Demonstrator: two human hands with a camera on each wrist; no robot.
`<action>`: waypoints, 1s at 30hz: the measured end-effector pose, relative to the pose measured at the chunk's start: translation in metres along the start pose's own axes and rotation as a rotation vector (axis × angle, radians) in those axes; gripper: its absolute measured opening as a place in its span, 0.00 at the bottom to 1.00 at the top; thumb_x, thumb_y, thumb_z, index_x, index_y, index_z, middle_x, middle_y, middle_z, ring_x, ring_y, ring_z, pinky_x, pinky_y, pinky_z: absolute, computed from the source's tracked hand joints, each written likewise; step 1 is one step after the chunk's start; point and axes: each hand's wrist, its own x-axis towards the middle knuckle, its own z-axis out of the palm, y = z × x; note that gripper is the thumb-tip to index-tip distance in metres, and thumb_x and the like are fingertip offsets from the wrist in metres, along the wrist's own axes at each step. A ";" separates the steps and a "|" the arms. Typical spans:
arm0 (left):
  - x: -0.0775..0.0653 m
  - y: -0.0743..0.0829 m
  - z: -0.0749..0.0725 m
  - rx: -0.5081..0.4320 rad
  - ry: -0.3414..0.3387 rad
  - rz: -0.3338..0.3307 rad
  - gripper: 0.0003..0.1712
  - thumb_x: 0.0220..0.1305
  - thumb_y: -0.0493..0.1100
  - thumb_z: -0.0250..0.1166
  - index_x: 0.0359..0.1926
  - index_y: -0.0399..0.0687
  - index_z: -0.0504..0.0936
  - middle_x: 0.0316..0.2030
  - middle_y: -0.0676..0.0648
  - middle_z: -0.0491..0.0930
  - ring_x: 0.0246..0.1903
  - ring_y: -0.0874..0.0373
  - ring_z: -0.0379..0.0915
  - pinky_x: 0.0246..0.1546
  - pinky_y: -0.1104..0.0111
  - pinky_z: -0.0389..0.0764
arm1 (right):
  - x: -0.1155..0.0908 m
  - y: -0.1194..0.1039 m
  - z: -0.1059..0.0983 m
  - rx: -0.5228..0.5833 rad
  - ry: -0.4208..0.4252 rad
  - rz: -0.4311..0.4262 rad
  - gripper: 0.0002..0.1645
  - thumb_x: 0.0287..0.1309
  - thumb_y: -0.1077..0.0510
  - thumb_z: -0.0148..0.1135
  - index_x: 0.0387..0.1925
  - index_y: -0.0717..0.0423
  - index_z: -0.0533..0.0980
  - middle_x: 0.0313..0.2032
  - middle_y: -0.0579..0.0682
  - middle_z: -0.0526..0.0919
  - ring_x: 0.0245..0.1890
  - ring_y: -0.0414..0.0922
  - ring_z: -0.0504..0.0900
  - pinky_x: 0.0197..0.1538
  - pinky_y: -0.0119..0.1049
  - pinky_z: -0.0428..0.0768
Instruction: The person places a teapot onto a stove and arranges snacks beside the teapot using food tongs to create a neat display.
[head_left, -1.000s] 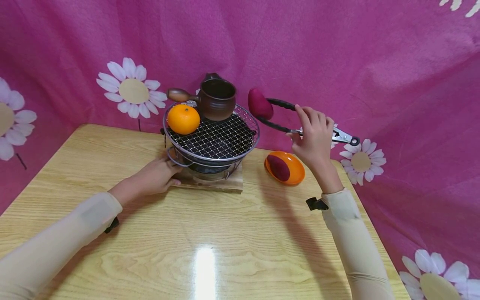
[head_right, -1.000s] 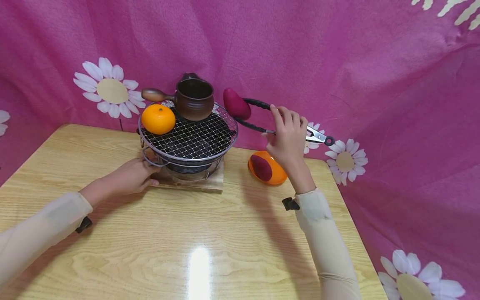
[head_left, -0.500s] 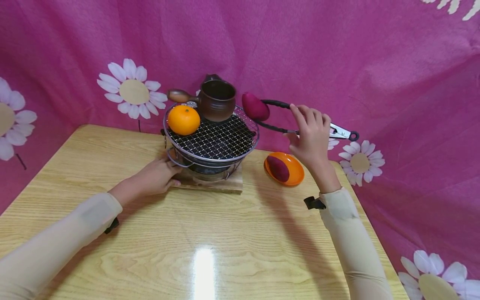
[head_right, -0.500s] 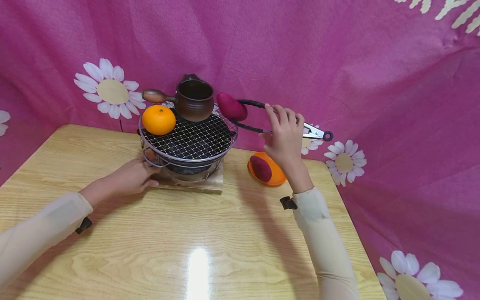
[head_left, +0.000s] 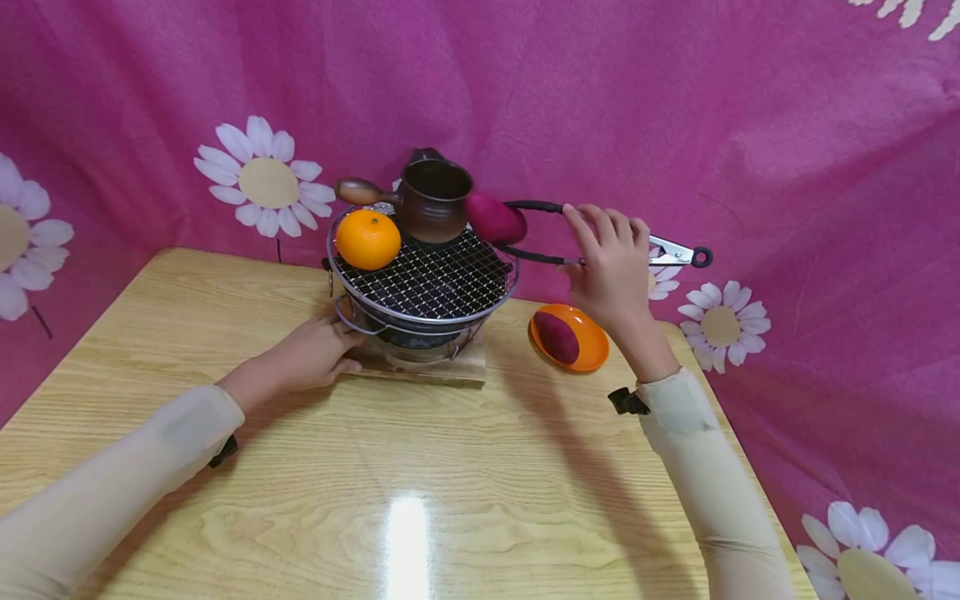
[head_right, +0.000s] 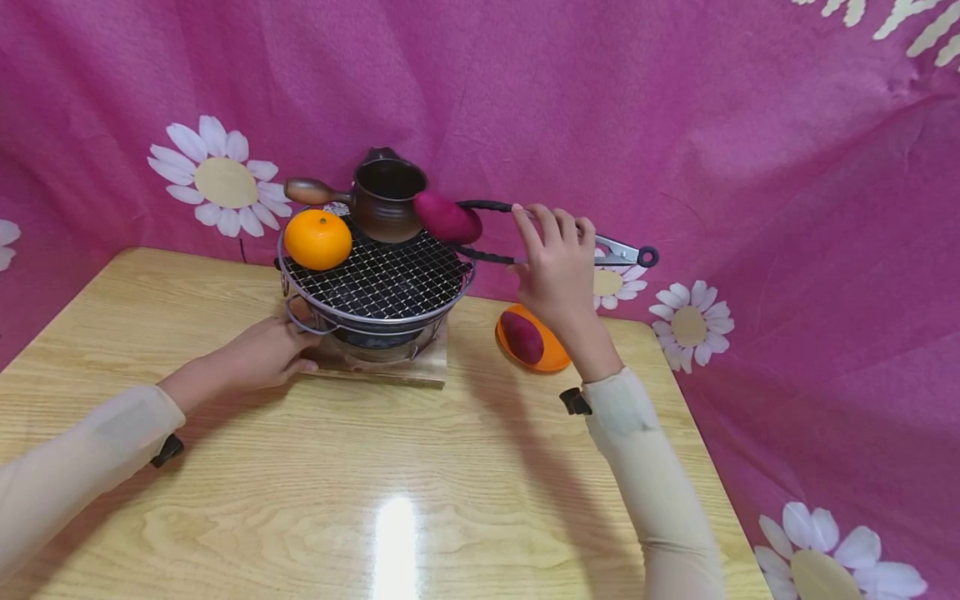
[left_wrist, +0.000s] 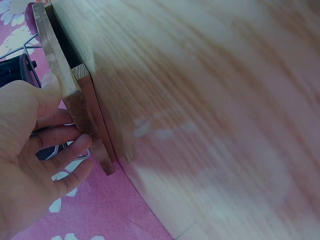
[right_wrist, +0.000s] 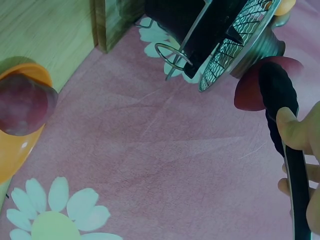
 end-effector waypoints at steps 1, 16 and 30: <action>0.000 0.000 0.000 0.001 -0.003 -0.003 0.20 0.64 0.48 0.71 0.49 0.39 0.81 0.50 0.35 0.84 0.53 0.35 0.78 0.57 0.43 0.78 | 0.001 0.000 0.000 -0.006 0.000 -0.010 0.39 0.50 0.65 0.69 0.67 0.57 0.73 0.60 0.62 0.78 0.58 0.63 0.74 0.62 0.61 0.64; -0.002 0.001 -0.001 -0.012 -0.005 -0.019 0.18 0.64 0.48 0.71 0.48 0.40 0.82 0.49 0.35 0.84 0.53 0.35 0.78 0.56 0.43 0.78 | 0.008 -0.001 0.000 -0.113 -0.041 -0.152 0.42 0.48 0.65 0.68 0.69 0.58 0.71 0.61 0.62 0.76 0.58 0.62 0.71 0.63 0.61 0.63; 0.000 -0.002 0.004 0.002 0.015 0.012 0.18 0.62 0.48 0.72 0.46 0.39 0.81 0.45 0.36 0.84 0.49 0.38 0.80 0.55 0.46 0.79 | 0.014 -0.009 -0.001 -0.136 -0.047 -0.231 0.38 0.54 0.66 0.60 0.70 0.57 0.70 0.61 0.63 0.76 0.58 0.62 0.72 0.63 0.60 0.64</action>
